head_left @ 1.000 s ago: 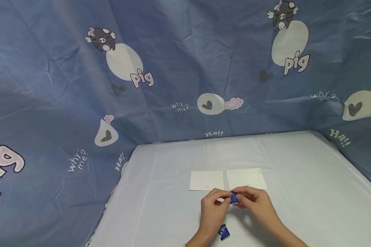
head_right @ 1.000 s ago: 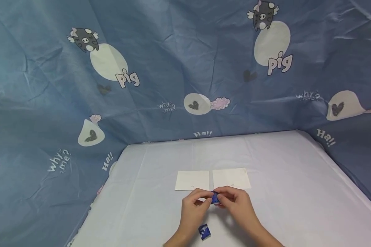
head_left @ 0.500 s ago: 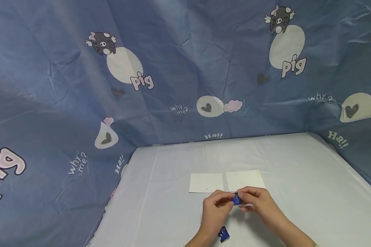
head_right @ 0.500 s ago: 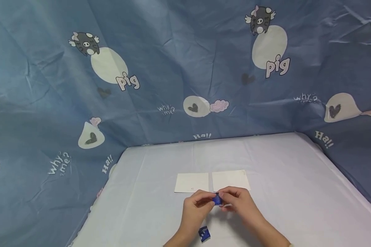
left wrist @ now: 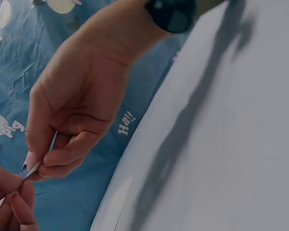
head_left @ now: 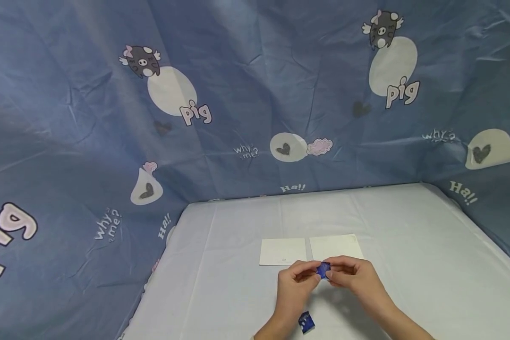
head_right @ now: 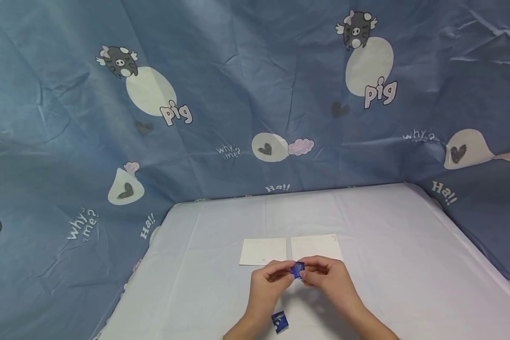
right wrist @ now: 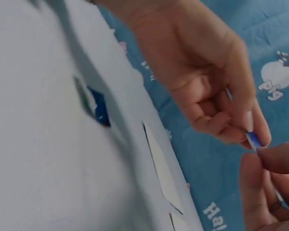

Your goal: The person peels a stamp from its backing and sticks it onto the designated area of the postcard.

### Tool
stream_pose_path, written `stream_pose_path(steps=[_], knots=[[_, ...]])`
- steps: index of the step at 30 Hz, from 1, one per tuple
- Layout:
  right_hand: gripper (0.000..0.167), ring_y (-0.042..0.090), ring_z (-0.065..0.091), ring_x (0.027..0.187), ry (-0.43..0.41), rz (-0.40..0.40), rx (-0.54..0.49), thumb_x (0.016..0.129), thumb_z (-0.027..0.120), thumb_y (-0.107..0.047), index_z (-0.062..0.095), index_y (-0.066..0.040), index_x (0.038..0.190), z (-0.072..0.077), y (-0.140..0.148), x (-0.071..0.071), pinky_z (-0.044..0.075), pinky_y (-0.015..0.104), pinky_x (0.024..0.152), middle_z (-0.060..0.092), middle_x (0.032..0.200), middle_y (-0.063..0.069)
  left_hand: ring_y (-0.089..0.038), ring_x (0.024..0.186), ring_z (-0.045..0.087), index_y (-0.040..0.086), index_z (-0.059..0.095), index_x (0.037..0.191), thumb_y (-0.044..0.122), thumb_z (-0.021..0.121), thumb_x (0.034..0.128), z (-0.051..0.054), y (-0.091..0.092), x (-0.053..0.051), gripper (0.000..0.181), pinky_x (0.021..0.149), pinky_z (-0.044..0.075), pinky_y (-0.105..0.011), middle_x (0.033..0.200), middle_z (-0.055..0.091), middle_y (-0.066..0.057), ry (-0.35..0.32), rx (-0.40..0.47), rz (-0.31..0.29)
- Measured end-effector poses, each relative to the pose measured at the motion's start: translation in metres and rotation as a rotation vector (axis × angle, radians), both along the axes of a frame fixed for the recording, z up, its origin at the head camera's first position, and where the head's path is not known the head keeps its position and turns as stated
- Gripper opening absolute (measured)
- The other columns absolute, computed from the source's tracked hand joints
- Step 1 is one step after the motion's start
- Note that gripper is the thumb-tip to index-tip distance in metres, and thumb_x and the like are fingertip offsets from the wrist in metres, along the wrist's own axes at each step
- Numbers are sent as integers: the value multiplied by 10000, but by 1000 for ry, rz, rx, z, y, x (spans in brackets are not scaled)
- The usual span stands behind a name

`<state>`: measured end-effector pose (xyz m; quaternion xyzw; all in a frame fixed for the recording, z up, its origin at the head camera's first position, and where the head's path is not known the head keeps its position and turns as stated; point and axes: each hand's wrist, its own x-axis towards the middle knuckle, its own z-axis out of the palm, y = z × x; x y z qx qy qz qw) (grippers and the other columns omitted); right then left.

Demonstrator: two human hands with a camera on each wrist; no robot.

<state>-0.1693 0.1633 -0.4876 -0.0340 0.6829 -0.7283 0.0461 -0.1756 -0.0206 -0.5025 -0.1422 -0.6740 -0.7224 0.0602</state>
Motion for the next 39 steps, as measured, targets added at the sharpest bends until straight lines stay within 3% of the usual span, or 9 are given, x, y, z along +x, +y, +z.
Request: stream_pose_path(steps=[5,10,14,22,26,33,39], knots=[[556,289,727,867,130,-83,87,839,802,-48,615,-171,1347,1,1,2,601,373,750,735,1020,146,-168,848,683,78,801,1019,-92,767,773,4,0,-3,301,710,561,-214,954,728,-102,-119,68,-1],[345,267,732,862,250,-59,175,854,813,-126,716,-145,1185,2,4,1,603,375,738,736,1086,72,-181,870,676,71,796,1036,-71,780,777,6,0,-7,296,715,560,-211,999,721,-125,-228,150,-33],[334,259,732,881,215,-12,171,841,827,-151,737,-109,1159,3,8,-2,601,361,752,726,1115,87,-188,894,679,42,782,1071,-54,787,786,8,0,-9,301,739,560,-217,1041,710,-148,-236,182,-74],[450,277,722,935,115,59,82,845,809,-114,677,13,1256,6,20,-6,591,368,805,715,1049,208,-195,886,676,18,769,1102,-70,773,797,10,4,-12,317,748,564,-225,1037,700,-154,-231,176,-125],[445,264,718,940,105,60,115,840,822,-157,697,-2,1238,6,22,-8,589,353,804,724,1047,182,-175,874,675,28,767,1115,-60,775,802,9,4,-13,325,736,566,-221,1000,702,-105,-174,86,-122],[424,256,723,937,99,60,179,833,830,-161,716,-14,1214,6,24,-10,586,325,793,741,1049,147,-115,837,668,152,782,1107,-56,780,808,10,4,-13,364,748,569,-257,939,700,16,41,-163,-34],[406,240,728,901,109,33,243,818,843,-165,735,-28,1184,7,27,-11,586,303,769,751,1028,117,-80,797,653,152,771,1109,-71,773,796,10,4,-17,385,716,565,-248,952,710,-41,131,-278,22]])
